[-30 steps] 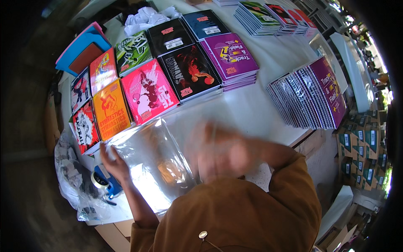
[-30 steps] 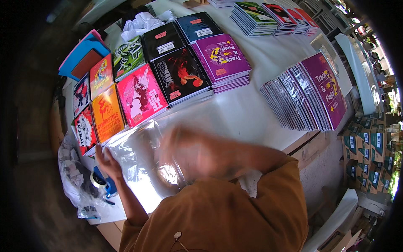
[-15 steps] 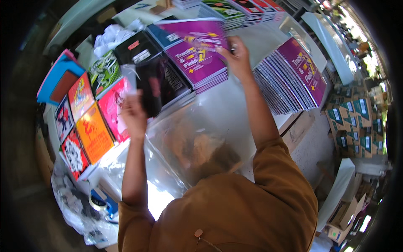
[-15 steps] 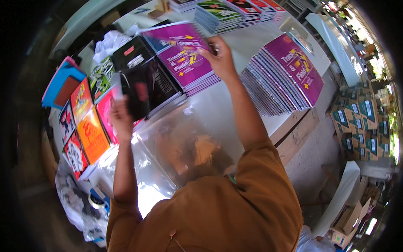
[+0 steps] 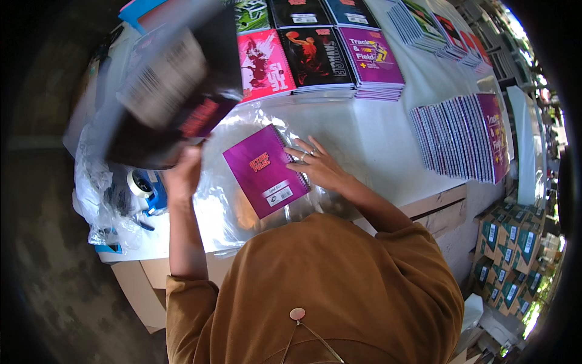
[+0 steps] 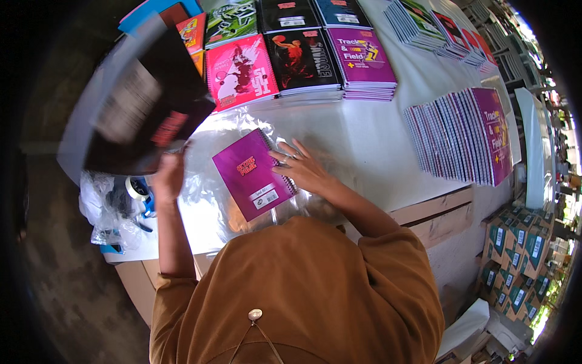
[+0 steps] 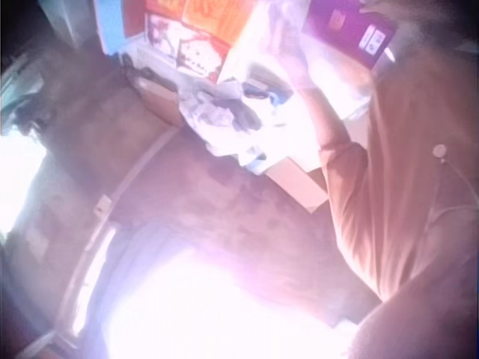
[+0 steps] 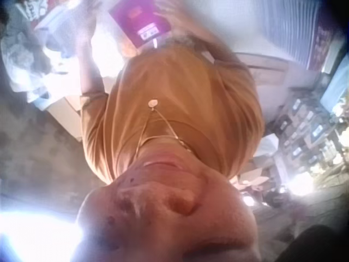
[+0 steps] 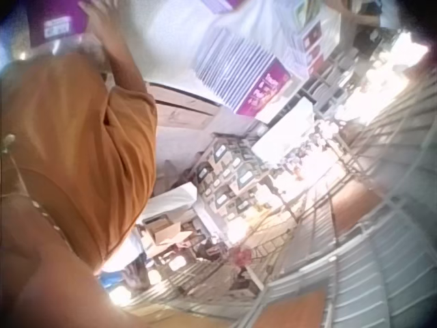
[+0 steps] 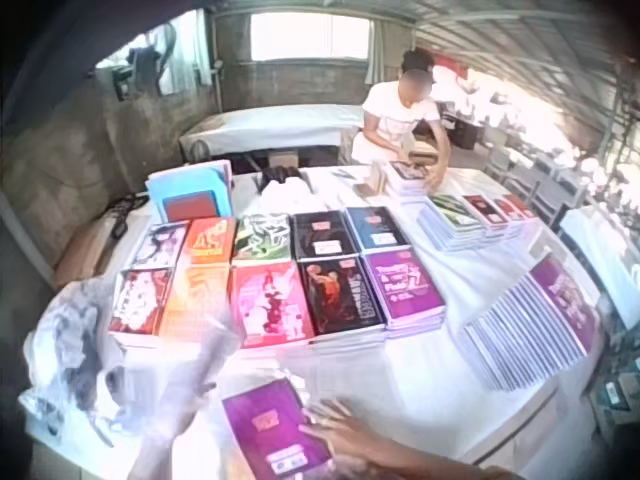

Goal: The person assembles sets of notebooks with different sports-themed covers, stacks them together, and places them into clear plastic bags.

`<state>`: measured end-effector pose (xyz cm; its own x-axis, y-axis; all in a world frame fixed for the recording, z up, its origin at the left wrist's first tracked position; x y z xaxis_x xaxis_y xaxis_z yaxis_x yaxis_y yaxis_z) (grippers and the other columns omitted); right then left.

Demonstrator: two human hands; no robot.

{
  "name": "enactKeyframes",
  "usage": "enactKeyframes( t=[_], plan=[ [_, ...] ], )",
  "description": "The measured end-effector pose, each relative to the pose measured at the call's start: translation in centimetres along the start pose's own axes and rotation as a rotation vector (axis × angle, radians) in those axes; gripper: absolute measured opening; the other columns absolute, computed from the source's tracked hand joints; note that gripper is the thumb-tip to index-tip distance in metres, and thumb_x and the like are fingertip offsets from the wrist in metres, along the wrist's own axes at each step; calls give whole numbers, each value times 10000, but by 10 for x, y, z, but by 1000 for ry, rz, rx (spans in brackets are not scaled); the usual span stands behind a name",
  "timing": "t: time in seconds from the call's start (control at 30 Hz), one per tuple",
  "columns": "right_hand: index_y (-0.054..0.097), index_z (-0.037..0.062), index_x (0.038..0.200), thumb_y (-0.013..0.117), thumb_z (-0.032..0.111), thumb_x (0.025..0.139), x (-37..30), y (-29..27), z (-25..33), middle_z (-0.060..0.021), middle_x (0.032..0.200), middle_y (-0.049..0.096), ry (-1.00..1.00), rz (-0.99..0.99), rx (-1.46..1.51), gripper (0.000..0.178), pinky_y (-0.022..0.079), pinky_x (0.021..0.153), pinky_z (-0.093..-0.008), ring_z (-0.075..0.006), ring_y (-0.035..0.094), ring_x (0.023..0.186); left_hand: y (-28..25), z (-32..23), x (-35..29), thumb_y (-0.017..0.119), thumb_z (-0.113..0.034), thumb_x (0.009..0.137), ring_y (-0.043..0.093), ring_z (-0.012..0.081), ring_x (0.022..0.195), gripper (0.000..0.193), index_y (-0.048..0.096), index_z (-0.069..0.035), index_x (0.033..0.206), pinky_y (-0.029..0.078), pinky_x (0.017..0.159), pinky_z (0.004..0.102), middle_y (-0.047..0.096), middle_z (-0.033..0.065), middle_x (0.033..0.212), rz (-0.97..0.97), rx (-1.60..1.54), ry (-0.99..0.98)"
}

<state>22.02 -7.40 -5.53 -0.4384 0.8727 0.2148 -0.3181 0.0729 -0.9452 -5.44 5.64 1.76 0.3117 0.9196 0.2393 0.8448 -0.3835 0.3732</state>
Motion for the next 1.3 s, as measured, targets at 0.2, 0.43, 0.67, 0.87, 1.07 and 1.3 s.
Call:
enactKeyframes(
  t=[0.2, 0.43, 0.67, 0.87, 1.07, 1.3],
  plan=[
    [622, 11, 1049, 504, -36, 757, -26, 15, -9, -128, 1108, 613, 285, -78, 439, 318, 421, 908, -403, -316, 543, 1065, -27, 46, -42, 539, 22, 821, 554, 297, 1002, 335, 555, 0, 1155, 459, 826, 347, 572, 167, 1102, -498, 1223, -63],
    [620, 19, 1070, 576, 54, 819, 41, -23, -50, -150, 951, 625, 503, -506, 352, 257, 456, 789, -378, -296, 576, 912, 42, 84, -51, 658, -239, 788, 322, 322, 1304, 489, 537, -71, 1232, 257, 1046, 477, 383, 143, 1390, 615, 1399, -381],
    [454, -45, 1216, 737, 410, 700, 186, -38, -108, -204, 1054, 605, 849, -276, 33, 743, 448, 869, -398, -310, 582, 1000, -17, 37, 98, 707, -228, 707, 180, 346, 1370, 823, 291, -112, 1407, 229, 1061, 519, 221, 153, 1475, 209, 1888, -14],
    [501, -3, 1080, 723, 262, 752, 175, -41, -136, -213, 1000, 614, 730, -359, 463, 477, 477, 766, -379, -307, 618, 893, -34, -25, 77, 527, -90, 878, 657, 302, 849, 332, 539, -29, 1205, 543, 716, 391, 650, 152, 1018, 189, 1562, 287],
    [553, -8, 1026, 616, 162, 870, 84, -88, -11, -10, 866, 580, 535, -523, 1292, 239, 450, 691, -270, -90, 531, 776, 19, -82, -50, 502, -136, 912, 545, 320, 1083, 319, 545, 2, 1196, 467, 877, 414, 557, 194, 1197, -525, 900, 486],
    [538, 19, 1042, 644, 216, 822, -10, 2, 27, -173, 910, 583, 715, -132, 516, 314, 471, 689, -397, -337, 585, 806, 80, 46, -130, 676, -315, 764, 462, 335, 1194, 524, 559, -106, 1230, 378, 940, 448, 536, 134, 1265, 441, 1367, -41]
  ],
)
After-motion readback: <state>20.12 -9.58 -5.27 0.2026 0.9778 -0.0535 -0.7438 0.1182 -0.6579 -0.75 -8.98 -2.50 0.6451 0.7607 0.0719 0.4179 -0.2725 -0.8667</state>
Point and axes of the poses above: each hand's wrist, its own x-axis towards the middle knuckle, its own y-axis out of the palm, z = x × y, the point moved 3 cm from there along x, towards the middle knuckle
